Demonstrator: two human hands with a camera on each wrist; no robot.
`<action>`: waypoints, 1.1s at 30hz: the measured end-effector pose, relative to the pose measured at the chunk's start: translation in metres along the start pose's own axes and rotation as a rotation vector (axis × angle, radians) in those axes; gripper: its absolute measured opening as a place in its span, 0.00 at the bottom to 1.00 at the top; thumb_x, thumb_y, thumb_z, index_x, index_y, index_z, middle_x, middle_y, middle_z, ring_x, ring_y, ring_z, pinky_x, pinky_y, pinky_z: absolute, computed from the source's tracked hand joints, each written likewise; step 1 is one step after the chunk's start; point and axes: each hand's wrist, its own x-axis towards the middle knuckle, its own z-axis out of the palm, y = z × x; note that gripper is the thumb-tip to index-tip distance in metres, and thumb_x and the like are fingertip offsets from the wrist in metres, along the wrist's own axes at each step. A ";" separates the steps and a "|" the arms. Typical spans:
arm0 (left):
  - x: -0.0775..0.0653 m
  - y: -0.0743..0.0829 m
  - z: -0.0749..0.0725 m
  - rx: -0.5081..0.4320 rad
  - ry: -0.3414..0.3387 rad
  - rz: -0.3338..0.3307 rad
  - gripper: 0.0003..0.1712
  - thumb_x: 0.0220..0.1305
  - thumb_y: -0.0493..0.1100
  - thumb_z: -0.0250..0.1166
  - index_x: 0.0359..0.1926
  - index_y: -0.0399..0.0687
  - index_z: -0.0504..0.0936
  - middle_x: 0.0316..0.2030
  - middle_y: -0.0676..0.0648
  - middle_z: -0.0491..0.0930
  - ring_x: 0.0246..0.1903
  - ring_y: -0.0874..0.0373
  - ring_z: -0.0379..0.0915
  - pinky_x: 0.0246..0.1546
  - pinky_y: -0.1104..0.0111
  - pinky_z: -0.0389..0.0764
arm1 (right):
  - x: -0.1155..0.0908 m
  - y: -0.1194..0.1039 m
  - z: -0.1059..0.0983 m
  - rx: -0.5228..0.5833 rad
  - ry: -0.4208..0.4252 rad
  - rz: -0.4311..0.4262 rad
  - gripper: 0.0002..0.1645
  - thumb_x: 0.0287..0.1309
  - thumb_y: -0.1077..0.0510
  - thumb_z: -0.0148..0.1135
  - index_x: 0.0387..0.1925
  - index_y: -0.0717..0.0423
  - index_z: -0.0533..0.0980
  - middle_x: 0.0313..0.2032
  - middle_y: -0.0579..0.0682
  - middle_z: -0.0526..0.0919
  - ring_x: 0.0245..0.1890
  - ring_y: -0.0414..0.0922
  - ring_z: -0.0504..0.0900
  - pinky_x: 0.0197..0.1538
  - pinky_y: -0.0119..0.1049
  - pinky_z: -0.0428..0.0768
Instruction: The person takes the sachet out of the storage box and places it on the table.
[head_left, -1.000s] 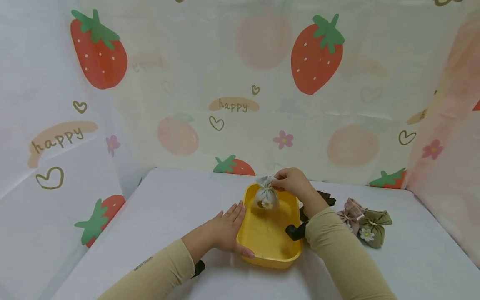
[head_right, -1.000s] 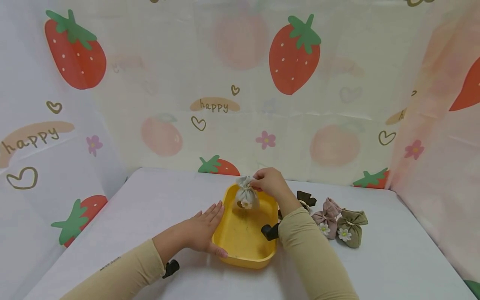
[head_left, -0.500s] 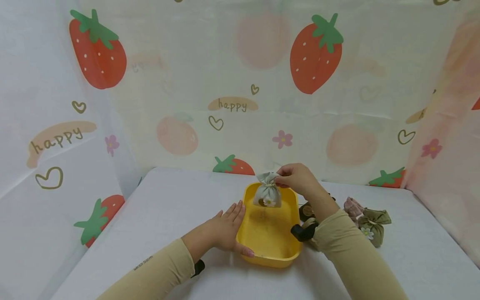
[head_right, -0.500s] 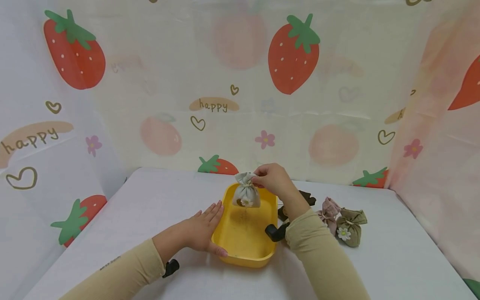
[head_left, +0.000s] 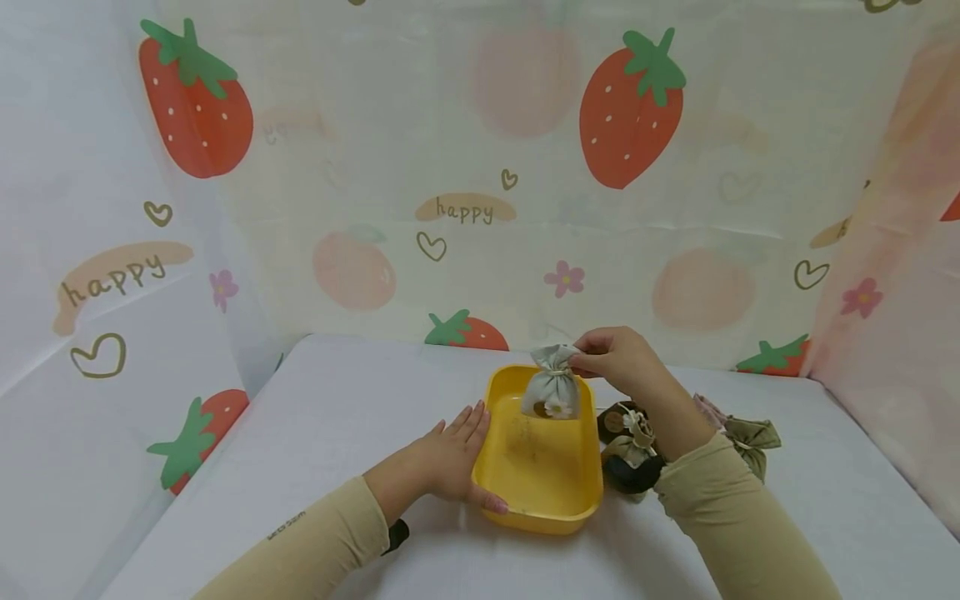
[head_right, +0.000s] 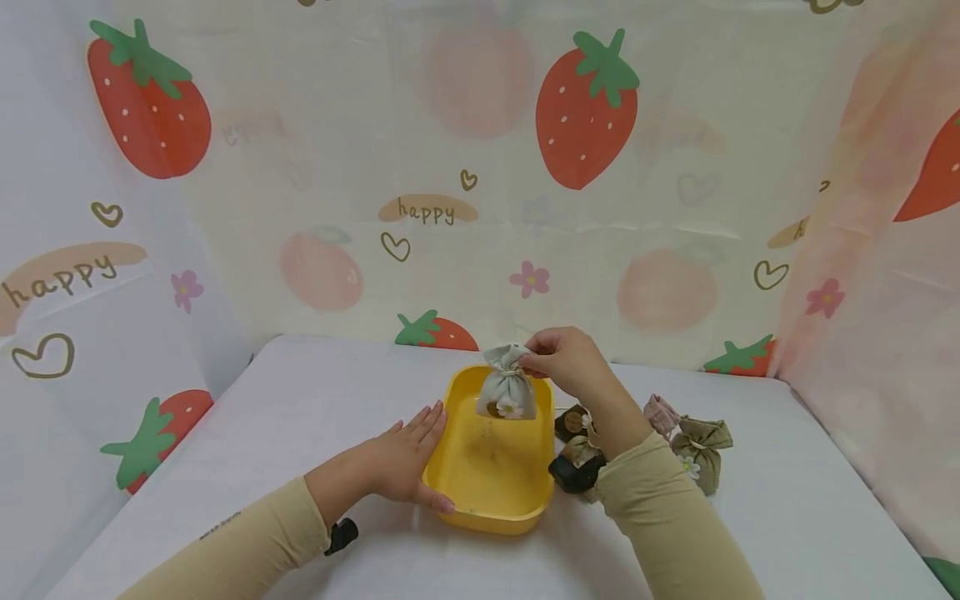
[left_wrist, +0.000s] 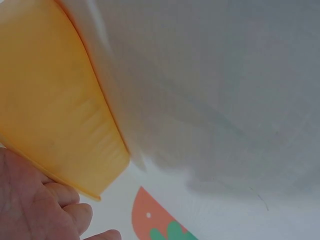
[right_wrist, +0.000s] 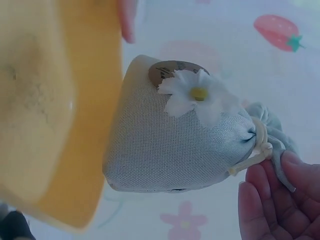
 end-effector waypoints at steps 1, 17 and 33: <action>0.000 0.000 0.000 -0.002 0.001 0.000 0.76 0.30 0.87 0.47 0.71 0.43 0.37 0.71 0.45 0.31 0.70 0.52 0.29 0.65 0.51 0.47 | -0.002 0.001 -0.002 0.002 0.002 -0.005 0.09 0.57 0.55 0.61 0.34 0.57 0.80 0.34 0.51 0.83 0.41 0.51 0.81 0.48 0.45 0.76; 0.004 0.001 0.002 0.011 0.002 -0.019 0.76 0.29 0.88 0.47 0.71 0.45 0.35 0.71 0.47 0.30 0.70 0.53 0.28 0.65 0.52 0.46 | -0.060 0.012 -0.053 -0.033 0.038 -0.001 0.15 0.58 0.51 0.60 0.39 0.60 0.79 0.34 0.50 0.84 0.37 0.44 0.82 0.45 0.41 0.78; 0.004 0.000 0.004 -0.004 0.004 -0.029 0.77 0.28 0.88 0.47 0.71 0.45 0.36 0.71 0.46 0.31 0.70 0.53 0.30 0.65 0.52 0.47 | -0.105 0.052 -0.085 -0.162 0.111 0.057 0.19 0.58 0.50 0.60 0.39 0.65 0.78 0.32 0.51 0.84 0.31 0.36 0.81 0.33 0.30 0.78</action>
